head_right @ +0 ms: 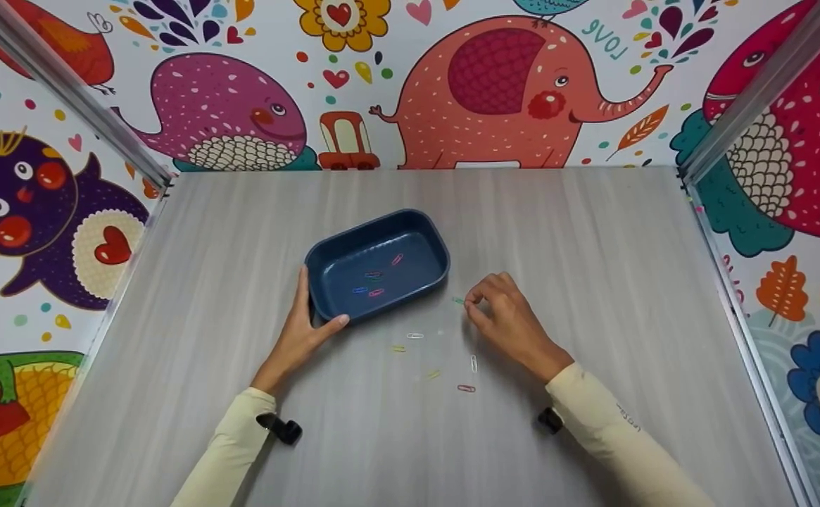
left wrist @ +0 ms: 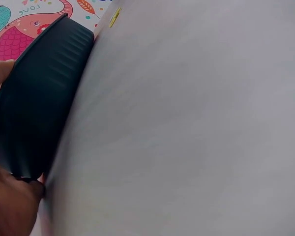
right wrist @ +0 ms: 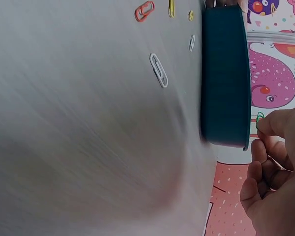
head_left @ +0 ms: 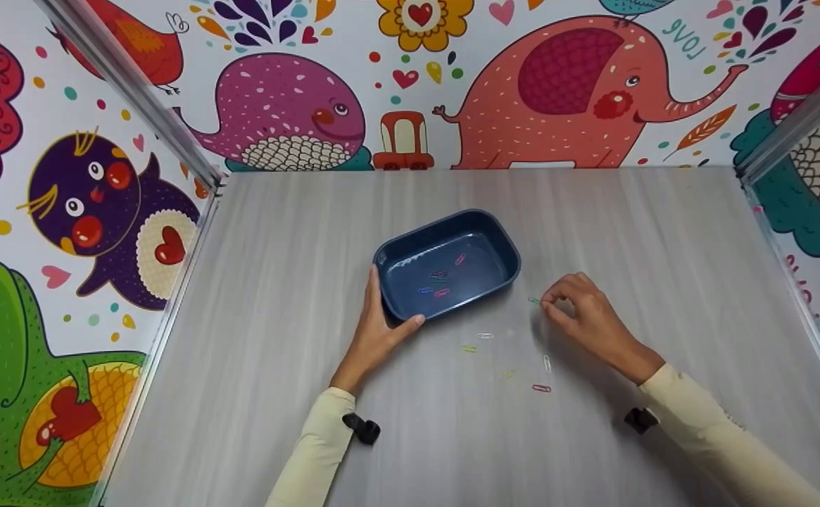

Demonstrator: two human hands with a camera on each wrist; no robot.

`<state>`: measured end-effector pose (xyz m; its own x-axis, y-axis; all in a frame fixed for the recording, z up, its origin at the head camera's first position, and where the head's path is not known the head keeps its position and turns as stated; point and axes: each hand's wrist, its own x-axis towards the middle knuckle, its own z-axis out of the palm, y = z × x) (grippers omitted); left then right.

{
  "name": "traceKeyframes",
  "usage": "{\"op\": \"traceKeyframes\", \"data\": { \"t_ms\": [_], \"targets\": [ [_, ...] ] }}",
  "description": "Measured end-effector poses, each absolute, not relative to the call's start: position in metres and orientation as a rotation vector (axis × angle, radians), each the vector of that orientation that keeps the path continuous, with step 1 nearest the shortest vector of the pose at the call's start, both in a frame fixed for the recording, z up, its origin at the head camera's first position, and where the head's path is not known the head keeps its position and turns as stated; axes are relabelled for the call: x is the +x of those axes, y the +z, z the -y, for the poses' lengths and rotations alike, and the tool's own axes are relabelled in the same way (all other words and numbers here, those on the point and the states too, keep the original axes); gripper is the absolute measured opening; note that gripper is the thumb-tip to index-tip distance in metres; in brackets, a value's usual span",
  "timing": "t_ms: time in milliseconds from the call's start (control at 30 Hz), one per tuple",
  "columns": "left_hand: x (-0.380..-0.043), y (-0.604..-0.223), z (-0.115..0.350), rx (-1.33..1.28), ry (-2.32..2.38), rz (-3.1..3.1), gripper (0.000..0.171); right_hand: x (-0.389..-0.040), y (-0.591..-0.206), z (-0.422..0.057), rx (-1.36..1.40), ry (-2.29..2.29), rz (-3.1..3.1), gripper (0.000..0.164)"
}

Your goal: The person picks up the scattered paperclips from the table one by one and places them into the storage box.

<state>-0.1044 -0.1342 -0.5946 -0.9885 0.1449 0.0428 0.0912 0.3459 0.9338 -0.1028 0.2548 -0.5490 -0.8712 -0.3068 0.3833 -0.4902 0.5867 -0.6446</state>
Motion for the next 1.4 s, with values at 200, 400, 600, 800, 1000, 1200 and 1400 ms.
{"op": "traceKeyframes", "data": {
  "t_ms": [200, 400, 600, 800, 1000, 1200, 1400],
  "targets": [
    [-0.105, -0.595, 0.134, 0.22, 1.748, -2.537, 0.13, -0.108, -0.546, -0.254, 0.696, 1.156, 2.584, 0.02],
    [-0.105, -0.595, 0.134, 0.218, 1.76, -2.534, 0.129, -0.114, -0.543, -0.252, 0.719, 1.138, 2.593, 0.019],
    [-0.104, -0.596, 0.133, 0.214, 1.761, -2.523, 0.128, -0.12, -0.535, -0.247, 0.743, 1.116, 2.617, 0.018],
    [-0.104, -0.595, 0.133, 0.22, 1.748, -2.522, 0.13, -0.124, -0.527, -0.243, 0.746, 1.095, 2.687, 0.016],
    [-0.105, -0.594, 0.133, 0.238, 1.734, -2.545, 0.13, -0.127, -0.523, -0.239, 0.78, 1.067, 2.697, 0.015],
    [-0.105, -0.593, 0.133, 0.247, 1.728, -2.559, 0.128, -0.131, -0.521, -0.234, 0.823, 1.047, 2.703, 0.015],
    [-0.105, -0.594, 0.134, 0.243, 1.736, -2.551, 0.128, -0.134, -0.517, -0.229, 0.865, 1.028, 2.721, 0.01]
  ]
}}
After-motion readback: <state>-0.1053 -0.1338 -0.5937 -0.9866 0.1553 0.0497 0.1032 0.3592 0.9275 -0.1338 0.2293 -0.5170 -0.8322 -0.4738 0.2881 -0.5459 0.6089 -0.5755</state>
